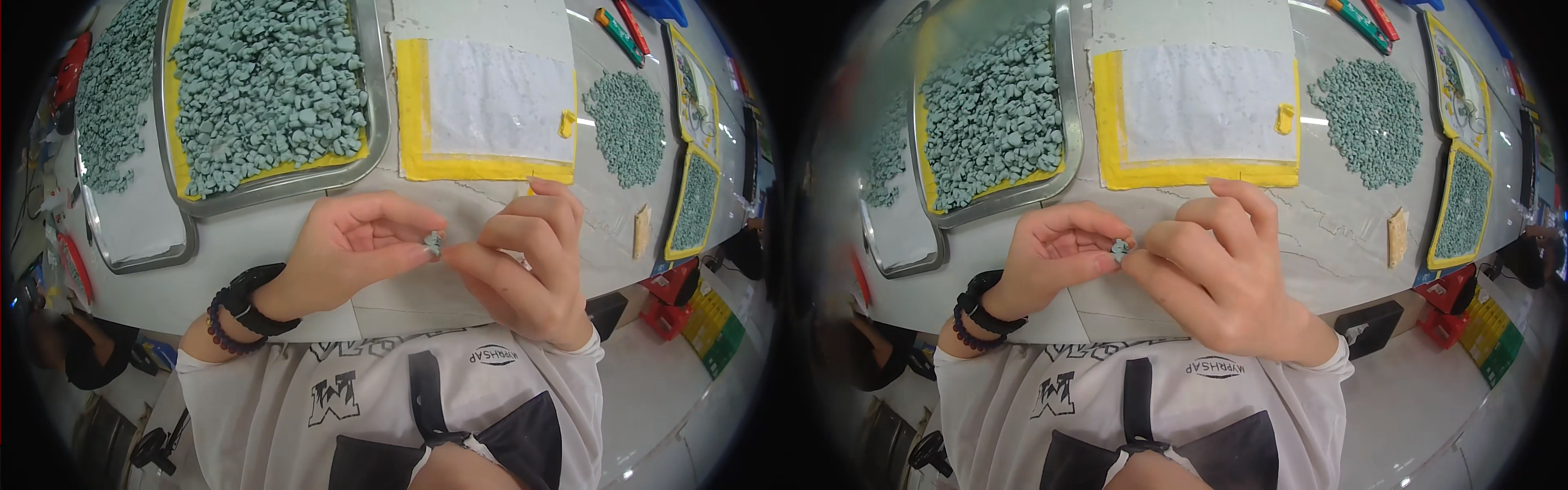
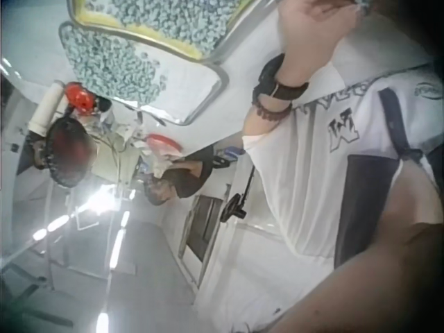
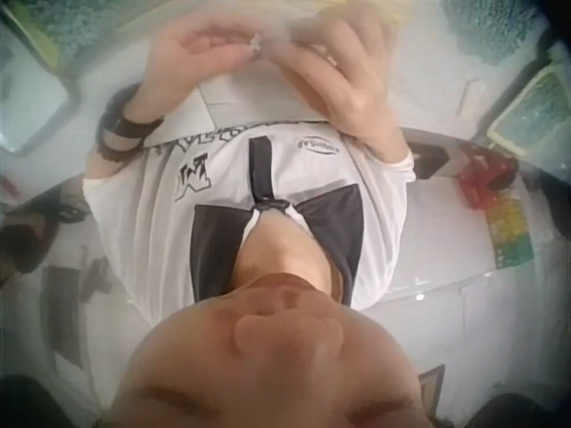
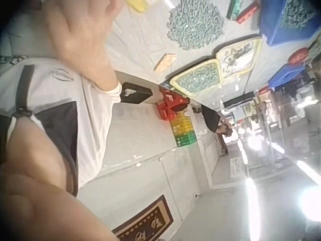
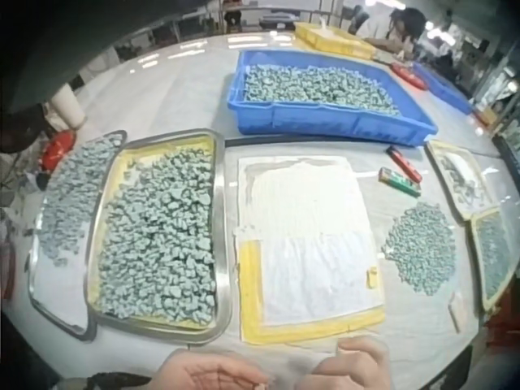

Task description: Assembling small toy components by applying glue and joining parts.

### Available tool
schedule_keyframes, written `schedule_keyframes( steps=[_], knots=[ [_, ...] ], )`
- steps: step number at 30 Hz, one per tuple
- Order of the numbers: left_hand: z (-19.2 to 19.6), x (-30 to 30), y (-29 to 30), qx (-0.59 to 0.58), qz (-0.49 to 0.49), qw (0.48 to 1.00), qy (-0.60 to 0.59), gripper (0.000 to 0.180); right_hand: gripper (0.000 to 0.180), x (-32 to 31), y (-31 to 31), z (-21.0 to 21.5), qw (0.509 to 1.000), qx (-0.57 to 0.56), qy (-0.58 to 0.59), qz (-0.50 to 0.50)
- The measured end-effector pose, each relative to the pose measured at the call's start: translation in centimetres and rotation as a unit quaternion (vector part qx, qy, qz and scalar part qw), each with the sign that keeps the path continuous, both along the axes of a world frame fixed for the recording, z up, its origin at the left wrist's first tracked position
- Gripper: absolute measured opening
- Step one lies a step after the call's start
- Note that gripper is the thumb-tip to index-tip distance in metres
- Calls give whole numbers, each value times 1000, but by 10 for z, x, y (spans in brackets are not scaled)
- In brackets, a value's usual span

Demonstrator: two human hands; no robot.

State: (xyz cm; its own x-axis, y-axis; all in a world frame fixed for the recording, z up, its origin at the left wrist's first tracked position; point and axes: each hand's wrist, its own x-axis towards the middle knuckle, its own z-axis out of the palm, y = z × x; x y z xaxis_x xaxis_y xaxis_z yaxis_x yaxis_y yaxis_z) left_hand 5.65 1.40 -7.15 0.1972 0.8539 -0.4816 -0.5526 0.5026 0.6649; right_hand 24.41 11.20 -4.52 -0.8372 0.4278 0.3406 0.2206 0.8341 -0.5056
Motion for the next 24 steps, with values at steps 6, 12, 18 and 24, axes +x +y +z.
schedule_keyframes(
  steps=[6, 12, 18, 24],
  knots=[
    [-2, 0, -3, 8, 12, 1000, -16, 31, 33, -5, -1, -3, 1000, -7, -4, -6],
    [-2, 0, -3, 7, 14, 1000, -14, 31, 35, -5, -2, -5, 999, -26, 26, -21],
    [-5, 1, -4, 19, 20, 999, -18, 29, 35, -9, -3, -5, 999, -36, 20, -19],
    [-8, 3, -6, 53, 23, 998, -3, 28, 35, -9, -3, -8, 999, -45, 24, -12]
  ],
)
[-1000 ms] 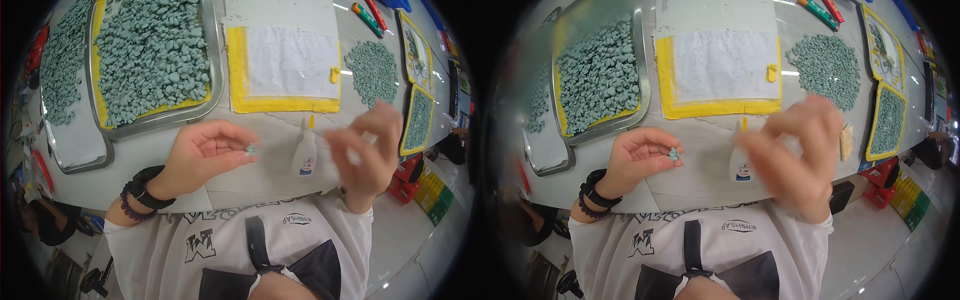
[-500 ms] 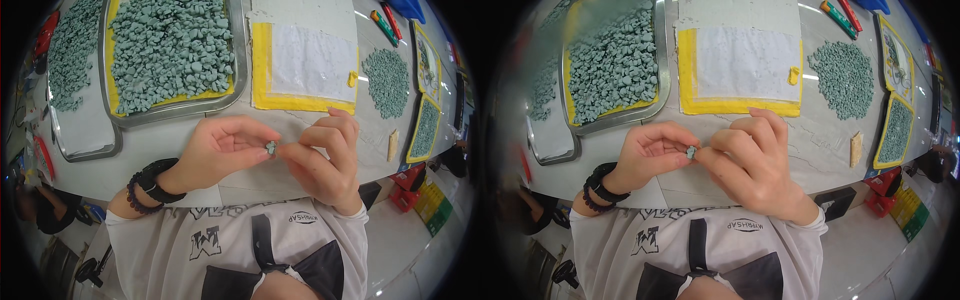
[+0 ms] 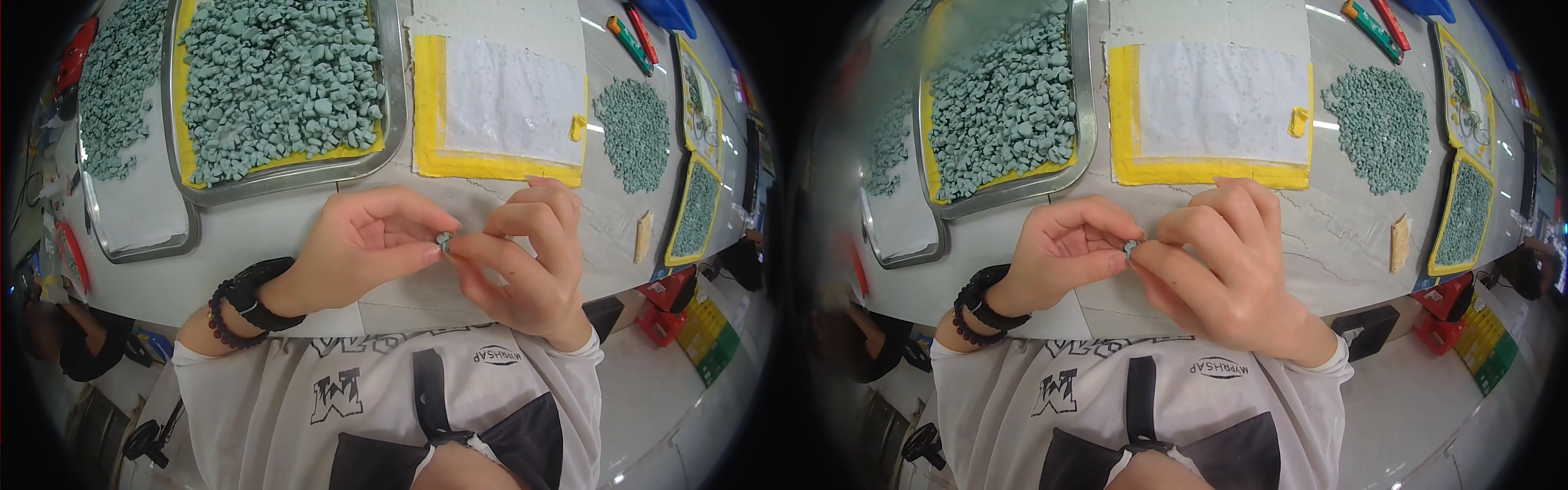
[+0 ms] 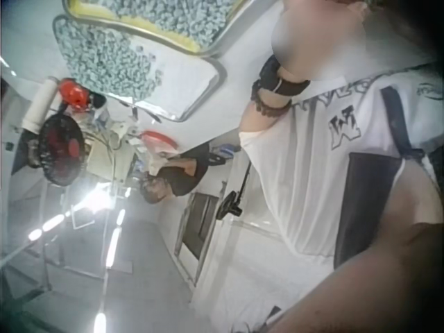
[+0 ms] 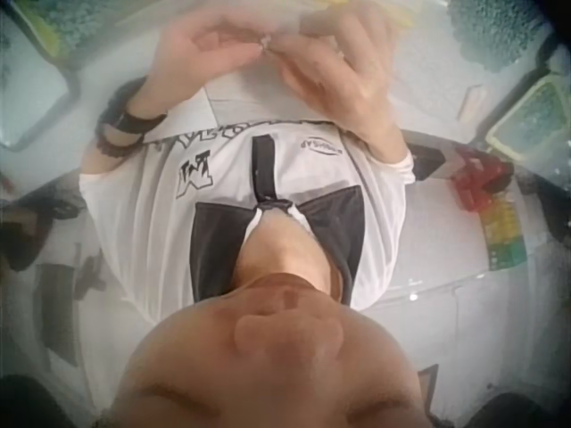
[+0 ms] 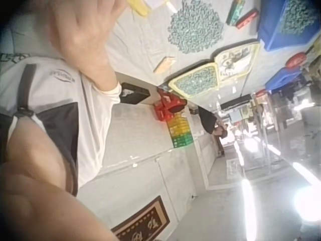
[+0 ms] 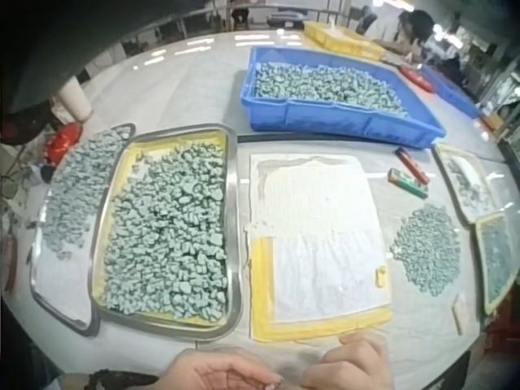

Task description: Assembling small toy components by applying glue and joining parts.

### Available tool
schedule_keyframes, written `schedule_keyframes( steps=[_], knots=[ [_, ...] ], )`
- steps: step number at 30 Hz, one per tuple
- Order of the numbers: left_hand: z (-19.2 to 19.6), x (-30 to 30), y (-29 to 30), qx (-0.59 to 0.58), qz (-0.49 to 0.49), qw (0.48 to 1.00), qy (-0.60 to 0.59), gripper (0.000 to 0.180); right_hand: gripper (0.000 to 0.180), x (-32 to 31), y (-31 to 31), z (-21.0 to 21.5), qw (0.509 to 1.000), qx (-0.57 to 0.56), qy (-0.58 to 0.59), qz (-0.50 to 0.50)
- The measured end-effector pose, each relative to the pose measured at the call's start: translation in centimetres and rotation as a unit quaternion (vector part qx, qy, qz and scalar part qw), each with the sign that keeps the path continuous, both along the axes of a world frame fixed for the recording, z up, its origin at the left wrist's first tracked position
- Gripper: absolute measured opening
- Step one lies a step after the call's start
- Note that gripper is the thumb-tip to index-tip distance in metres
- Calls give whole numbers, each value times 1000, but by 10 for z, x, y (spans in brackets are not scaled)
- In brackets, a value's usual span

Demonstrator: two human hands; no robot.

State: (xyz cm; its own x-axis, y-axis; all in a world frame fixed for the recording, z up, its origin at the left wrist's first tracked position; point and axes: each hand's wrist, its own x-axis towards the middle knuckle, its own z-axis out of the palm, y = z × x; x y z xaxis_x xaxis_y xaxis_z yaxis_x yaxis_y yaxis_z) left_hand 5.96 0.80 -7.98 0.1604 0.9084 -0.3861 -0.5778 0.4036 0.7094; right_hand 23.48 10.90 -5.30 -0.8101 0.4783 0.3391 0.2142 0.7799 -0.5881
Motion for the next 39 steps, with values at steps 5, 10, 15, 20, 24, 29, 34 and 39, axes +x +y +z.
schedule_keyframes(
  steps=[5, 10, 15, 20, 24, 29, 34, 39],
  knots=[
    [4, -1, 2, -25, -12, 1000, -3, 28, 35, 2, -1, -1, 1000, 20, 16, -8],
    [5, -3, 1, -31, -20, 999, -4, 28, 34, 5, -1, -2, 999, 38, 18, -3],
    [11, -6, 5, -53, -44, 997, -41, 29, 34, 9, -3, -6, 996, 71, 51, 0],
    [13, -9, 7, -67, -75, 993, -54, 29, 33, 9, -3, -3, 997, 41, 61, 1],
    [13, -10, 7, -68, -81, 992, -62, 29, 27, 8, 1, -4, 996, 42, 82, 11],
    [14, -10, 8, -74, -87, 991, -72, 28, 28, 8, 1, -4, 996, 40, 77, 14],
    [13, -11, 7, -77, -84, 990, -80, 27, 29, 7, 1, -4, 996, 44, 82, 15],
    [12, -11, 7, -78, -85, 989, -93, 27, 29, 7, -1, -7, 995, 45, 91, 6]
  ],
)
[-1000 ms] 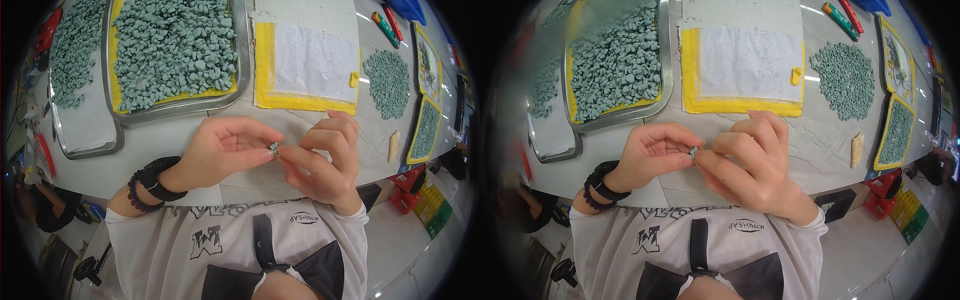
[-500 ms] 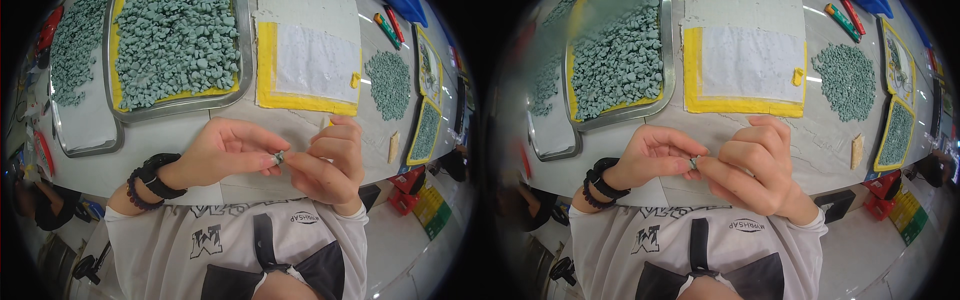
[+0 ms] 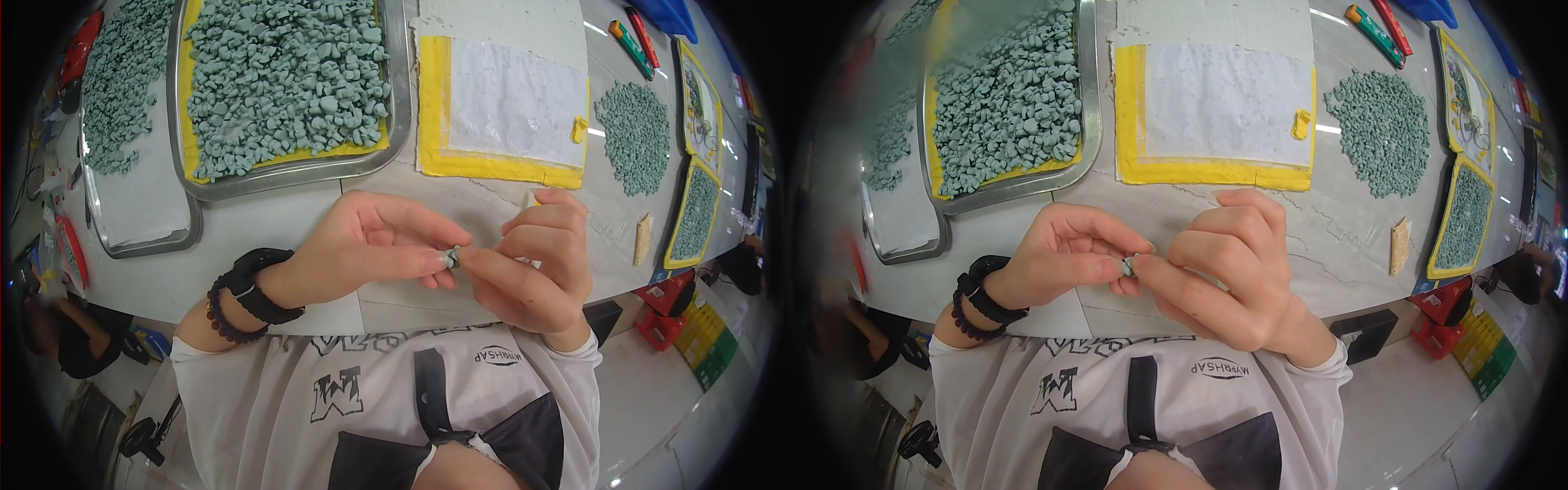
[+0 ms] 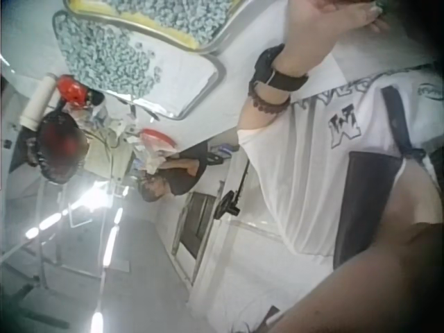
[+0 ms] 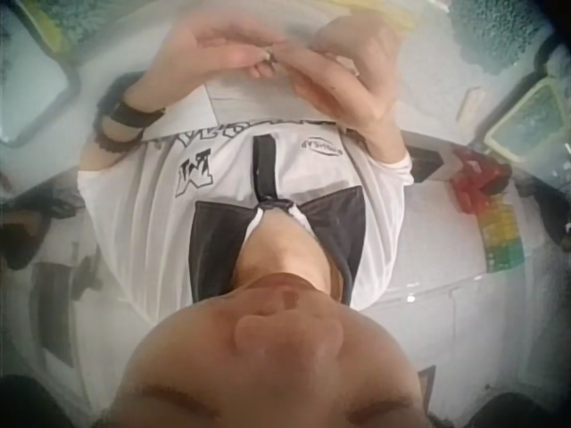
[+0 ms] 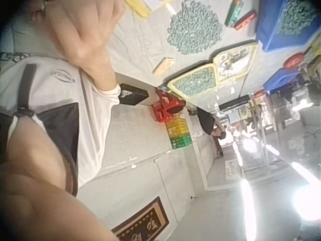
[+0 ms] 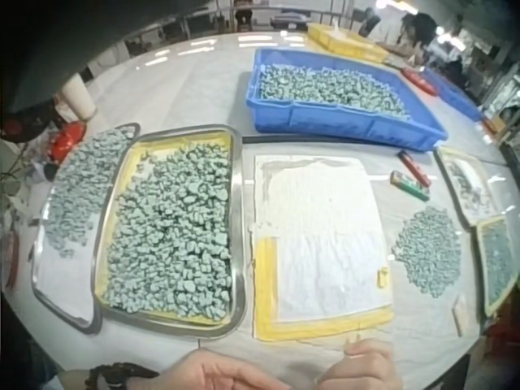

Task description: Assembling small toy components by applying glue and joining parts.

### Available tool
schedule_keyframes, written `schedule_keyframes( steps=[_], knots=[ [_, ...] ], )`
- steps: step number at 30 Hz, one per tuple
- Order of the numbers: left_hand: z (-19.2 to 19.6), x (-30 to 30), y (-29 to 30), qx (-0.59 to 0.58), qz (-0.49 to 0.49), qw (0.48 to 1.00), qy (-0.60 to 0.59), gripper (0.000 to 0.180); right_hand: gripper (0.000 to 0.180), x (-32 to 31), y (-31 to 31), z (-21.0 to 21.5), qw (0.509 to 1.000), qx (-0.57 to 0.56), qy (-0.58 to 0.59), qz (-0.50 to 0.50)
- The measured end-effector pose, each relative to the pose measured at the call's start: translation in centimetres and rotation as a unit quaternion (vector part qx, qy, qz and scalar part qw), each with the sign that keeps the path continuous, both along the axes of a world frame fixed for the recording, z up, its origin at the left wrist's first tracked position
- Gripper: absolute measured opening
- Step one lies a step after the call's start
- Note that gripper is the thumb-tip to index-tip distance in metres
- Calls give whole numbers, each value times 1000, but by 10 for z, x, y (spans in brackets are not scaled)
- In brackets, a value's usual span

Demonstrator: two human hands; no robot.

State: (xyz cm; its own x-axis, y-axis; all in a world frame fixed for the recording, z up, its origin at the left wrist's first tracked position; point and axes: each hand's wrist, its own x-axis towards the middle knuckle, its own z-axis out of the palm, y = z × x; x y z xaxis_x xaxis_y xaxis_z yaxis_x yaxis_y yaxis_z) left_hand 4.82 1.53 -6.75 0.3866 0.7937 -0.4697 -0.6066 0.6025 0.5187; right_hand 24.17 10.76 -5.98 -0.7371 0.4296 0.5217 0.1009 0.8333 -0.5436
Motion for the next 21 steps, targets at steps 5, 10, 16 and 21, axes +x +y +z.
schedule_keyframes(
  steps=[5, 10, 16, 21],
  knots=[
    [0, 0, 1, -15, 2, 1000, -19, 28, 34, 0, -4, 1, 1000, -5, -16, -9],
    [1, 0, 1, -9, 6, 1000, 1, 26, 34, 1, -6, 3, 999, 42, -30, -1],
    [-4, 3, -2, 24, 32, 999, 25, 24, 27, -2, -3, -1, 998, 64, -11, -12],
    [-5, 6, -4, 64, 70, 994, 45, 23, 28, -2, 1, -3, 1000, 17, -5, -10]
  ],
)
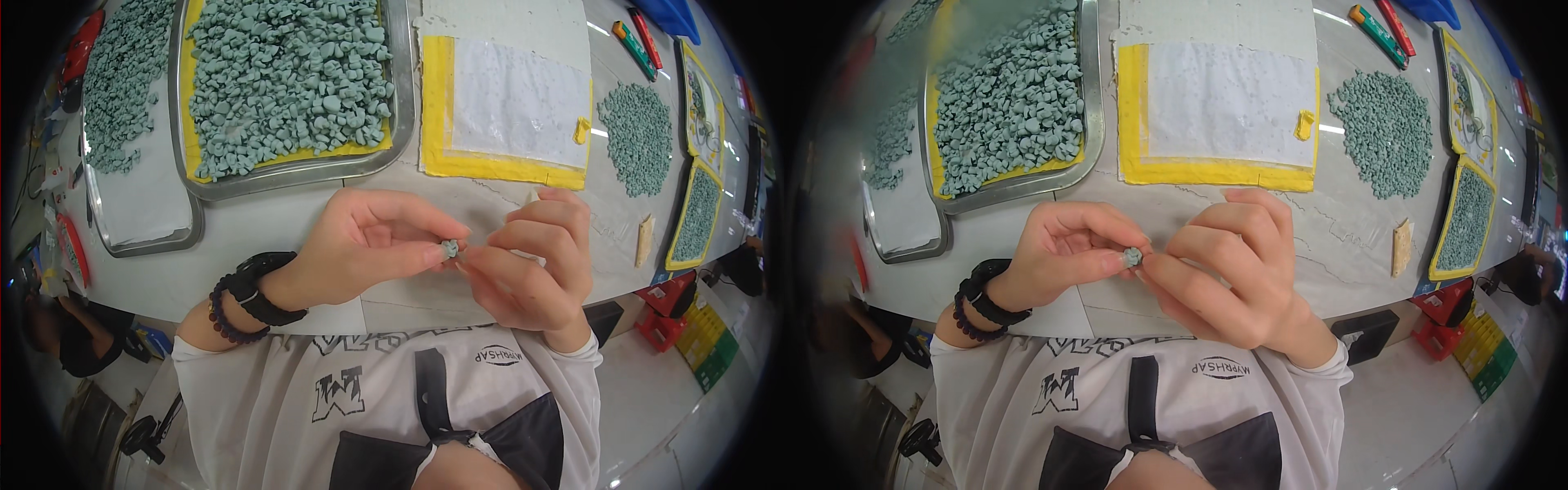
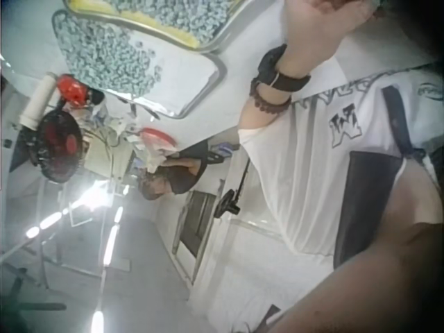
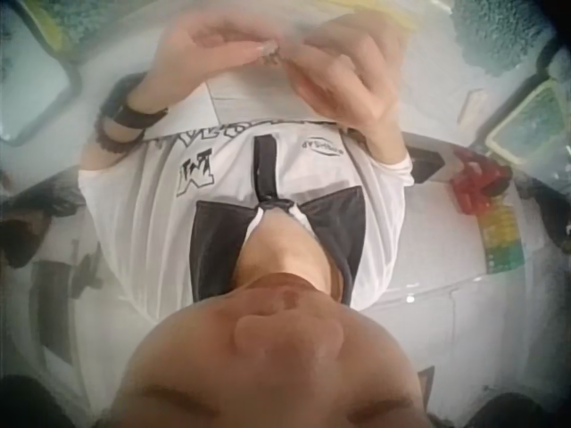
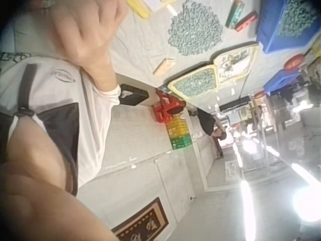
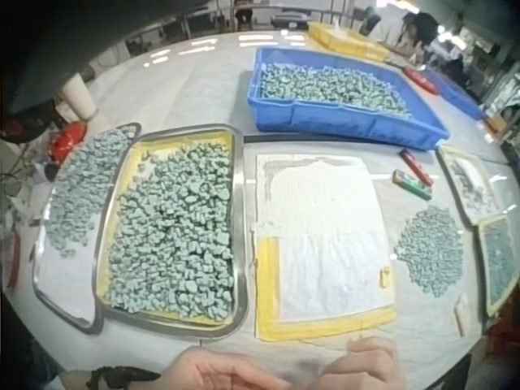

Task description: Assembling small toy components by applying glue and joining parts.

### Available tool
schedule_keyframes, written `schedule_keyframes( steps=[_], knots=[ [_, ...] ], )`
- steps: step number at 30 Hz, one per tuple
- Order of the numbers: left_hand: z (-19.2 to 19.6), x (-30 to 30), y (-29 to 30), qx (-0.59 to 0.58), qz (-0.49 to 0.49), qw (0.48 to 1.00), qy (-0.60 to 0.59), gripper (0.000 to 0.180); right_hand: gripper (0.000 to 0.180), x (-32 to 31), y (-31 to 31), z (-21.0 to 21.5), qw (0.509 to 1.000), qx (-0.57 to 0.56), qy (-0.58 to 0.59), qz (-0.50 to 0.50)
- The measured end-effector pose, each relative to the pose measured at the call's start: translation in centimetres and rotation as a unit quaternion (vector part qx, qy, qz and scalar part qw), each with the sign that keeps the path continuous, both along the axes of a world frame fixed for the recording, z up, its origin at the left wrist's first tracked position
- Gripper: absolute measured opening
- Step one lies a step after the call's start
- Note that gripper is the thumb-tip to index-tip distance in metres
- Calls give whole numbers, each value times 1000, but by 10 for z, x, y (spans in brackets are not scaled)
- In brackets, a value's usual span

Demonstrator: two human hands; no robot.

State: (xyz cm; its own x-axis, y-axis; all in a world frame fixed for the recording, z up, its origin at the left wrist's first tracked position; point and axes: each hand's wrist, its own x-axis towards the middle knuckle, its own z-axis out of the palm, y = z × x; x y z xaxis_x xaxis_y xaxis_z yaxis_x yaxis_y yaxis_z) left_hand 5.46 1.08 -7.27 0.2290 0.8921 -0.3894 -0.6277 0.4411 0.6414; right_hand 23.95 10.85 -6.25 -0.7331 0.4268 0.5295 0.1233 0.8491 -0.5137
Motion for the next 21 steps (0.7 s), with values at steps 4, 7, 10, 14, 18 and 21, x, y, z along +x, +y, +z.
schedule_keyframes(
  steps=[4, 7, 10, 14, 18, 21],
  knots=[
    [-2, 2, -2, 17, 18, 1000, 13, 23, 28, 0, 0, -2, 1000, -8, -2, 7],
    [-3, 4, -4, 35, 29, 999, 24, 24, 28, 0, 1, 0, 1000, -15, -8, 10],
    [-5, 5, -6, 59, 38, 997, 38, 25, 29, 0, 1, 0, 1000, -22, -9, 10],
    [-5, 7, -7, 92, 57, 992, 69, 27, 29, -1, 1, 1, 999, -44, -13, 11],
    [-4, 8, -7, 127, 70, 981, 131, 28, 30, 0, 1, 2, 996, -79, -28, 17],
    [-3, 8, -8, 141, 71, 968, 193, 28, 30, 0, 0, 3, 995, -95, -33, 13]
  ],
)
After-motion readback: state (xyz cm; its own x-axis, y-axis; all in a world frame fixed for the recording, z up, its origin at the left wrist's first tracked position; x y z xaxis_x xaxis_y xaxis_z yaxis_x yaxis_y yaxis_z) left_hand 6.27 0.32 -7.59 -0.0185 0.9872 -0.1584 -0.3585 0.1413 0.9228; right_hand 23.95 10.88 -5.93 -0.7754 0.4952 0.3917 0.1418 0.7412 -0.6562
